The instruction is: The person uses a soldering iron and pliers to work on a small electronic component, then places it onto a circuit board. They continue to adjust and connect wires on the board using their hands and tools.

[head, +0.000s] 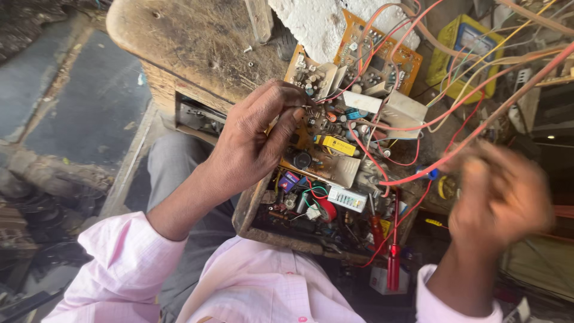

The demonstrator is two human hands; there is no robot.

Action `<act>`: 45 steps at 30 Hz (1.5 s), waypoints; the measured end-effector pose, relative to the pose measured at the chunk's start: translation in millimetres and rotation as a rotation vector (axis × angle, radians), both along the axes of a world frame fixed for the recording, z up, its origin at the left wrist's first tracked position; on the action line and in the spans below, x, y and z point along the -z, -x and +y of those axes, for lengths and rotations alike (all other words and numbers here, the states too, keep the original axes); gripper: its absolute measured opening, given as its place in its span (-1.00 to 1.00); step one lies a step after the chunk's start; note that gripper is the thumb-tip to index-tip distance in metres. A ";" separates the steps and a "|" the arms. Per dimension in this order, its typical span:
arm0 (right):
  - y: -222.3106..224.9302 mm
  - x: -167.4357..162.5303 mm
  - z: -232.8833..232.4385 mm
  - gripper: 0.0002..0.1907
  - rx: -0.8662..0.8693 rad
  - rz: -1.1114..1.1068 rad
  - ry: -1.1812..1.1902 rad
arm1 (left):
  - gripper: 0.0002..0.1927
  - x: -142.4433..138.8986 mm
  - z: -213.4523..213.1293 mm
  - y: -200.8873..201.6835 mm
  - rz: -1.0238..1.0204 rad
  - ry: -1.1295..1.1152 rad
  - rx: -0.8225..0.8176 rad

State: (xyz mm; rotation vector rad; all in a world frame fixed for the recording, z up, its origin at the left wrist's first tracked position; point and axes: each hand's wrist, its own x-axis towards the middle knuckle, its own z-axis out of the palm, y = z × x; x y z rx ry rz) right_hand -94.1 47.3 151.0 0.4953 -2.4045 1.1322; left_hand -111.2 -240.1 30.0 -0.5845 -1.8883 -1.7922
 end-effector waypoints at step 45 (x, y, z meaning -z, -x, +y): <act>105.1 -8.0 -110.4 -0.80 -0.774 0.172 -0.950 | -0.65 33.0 13.4 22.9 -0.052 -0.230 -0.071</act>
